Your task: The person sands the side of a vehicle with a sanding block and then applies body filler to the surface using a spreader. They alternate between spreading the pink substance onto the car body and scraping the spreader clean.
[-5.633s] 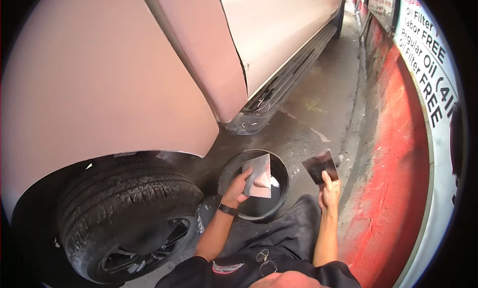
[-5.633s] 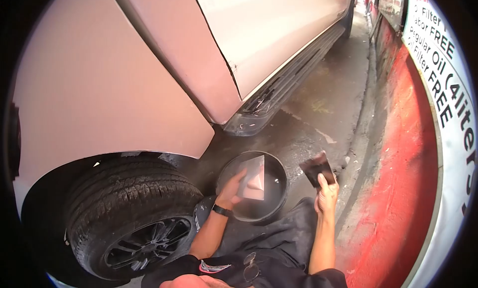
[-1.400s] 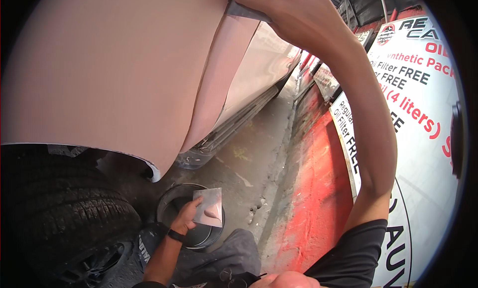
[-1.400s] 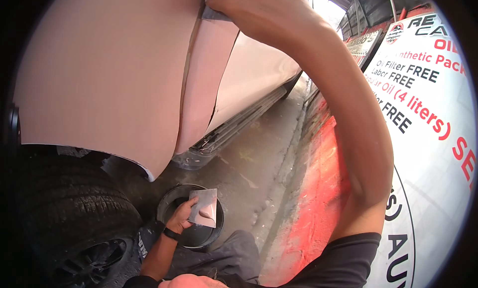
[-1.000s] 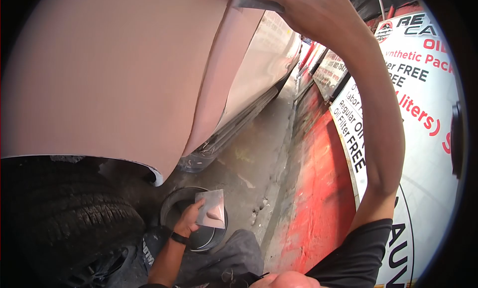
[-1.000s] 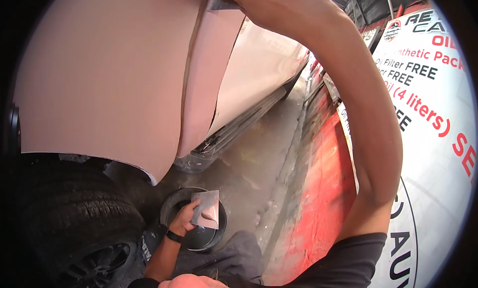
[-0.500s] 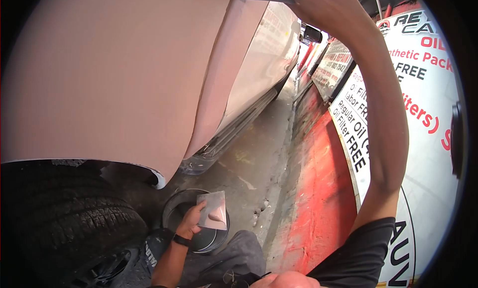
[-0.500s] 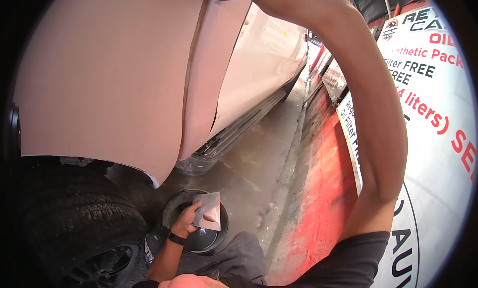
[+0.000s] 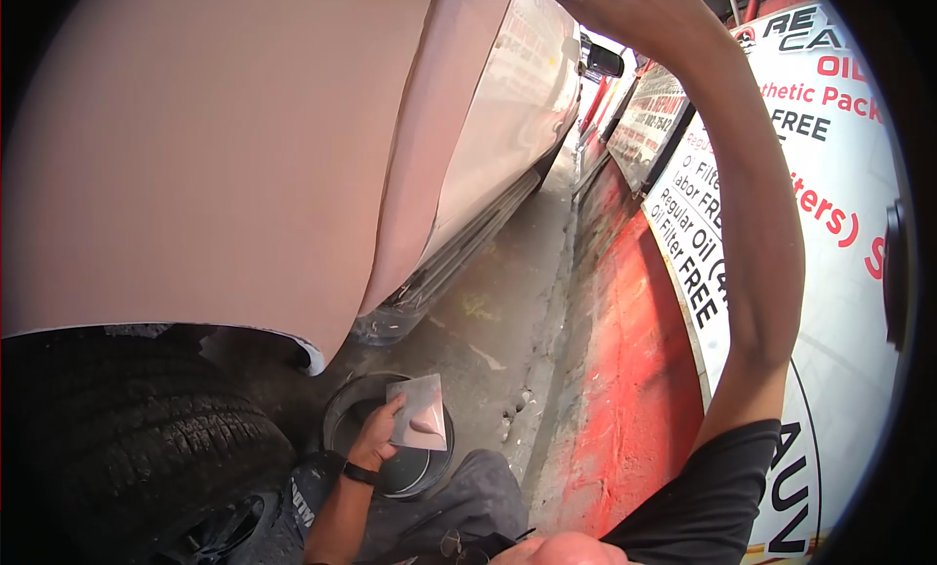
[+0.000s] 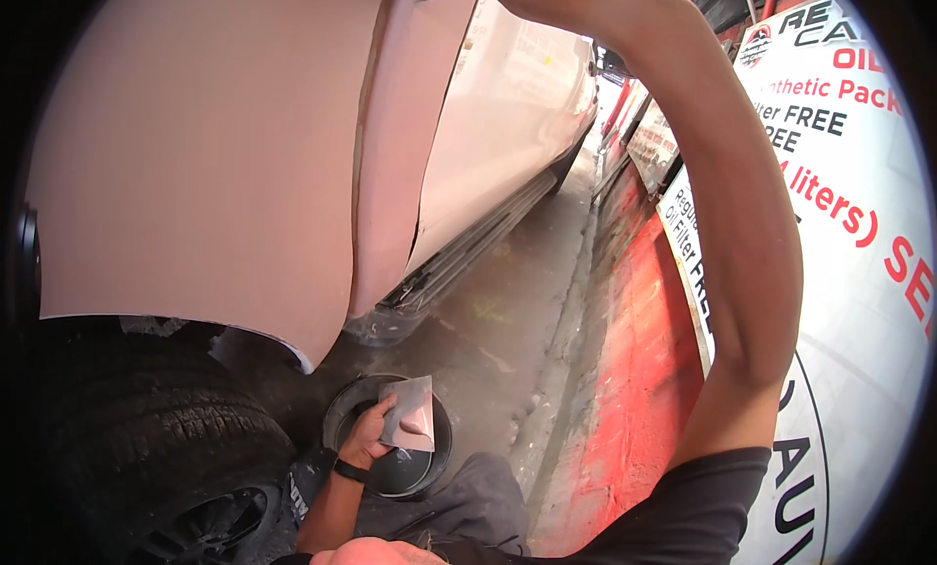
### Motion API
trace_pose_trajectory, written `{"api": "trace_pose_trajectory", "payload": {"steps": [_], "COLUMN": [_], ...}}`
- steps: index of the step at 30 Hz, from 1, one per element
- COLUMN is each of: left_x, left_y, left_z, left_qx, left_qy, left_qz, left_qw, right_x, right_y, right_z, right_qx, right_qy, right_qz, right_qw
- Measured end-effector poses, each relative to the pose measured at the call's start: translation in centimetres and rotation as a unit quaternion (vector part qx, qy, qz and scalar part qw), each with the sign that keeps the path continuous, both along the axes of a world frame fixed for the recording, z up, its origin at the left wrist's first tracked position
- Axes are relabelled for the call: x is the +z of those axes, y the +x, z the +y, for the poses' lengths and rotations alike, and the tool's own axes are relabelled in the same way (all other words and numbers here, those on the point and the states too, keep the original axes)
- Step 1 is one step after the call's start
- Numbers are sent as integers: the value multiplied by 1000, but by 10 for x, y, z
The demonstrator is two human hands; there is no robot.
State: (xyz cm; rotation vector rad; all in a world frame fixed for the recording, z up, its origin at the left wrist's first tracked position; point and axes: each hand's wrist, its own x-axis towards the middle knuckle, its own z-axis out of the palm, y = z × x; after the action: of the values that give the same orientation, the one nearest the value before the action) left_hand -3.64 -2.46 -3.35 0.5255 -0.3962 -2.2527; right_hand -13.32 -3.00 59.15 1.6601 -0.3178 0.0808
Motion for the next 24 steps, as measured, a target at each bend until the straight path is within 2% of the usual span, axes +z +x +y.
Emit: {"api": "trace_pose_trajectory", "payload": {"steps": [4,7,10,15,19,22,24], "left_x": [-24,-15,-11,22,14,-8,-11], "left_y": [-6,-3,-3,3,2,-2,-2], "left_z": [-9,-6,-4,6,2,-4,-5], "left_qx": [2,9,-1,-9,-6,4,2], "left_qy": [7,5,-5,-30,-28,-20,-20], "left_qz": [25,0,-14,-3,1,11,14], "left_qw": [1000,1000,1000,999,1000,1000,1000], "right_x": [10,22,26,27,36,30,39], "right_y": [4,6,6,1,-1,10,12], "right_z": [-7,-22,-32,-10,-7,-12,-25], "right_qx": [30,40,67,17,-26,29,1], "right_qy": [25,-14,12,-4,-8,20,91], "right_qz": [-13,9,6,5,-12,-43,-89], "right_qw": [999,999,998,1000,1000,998,992]}}
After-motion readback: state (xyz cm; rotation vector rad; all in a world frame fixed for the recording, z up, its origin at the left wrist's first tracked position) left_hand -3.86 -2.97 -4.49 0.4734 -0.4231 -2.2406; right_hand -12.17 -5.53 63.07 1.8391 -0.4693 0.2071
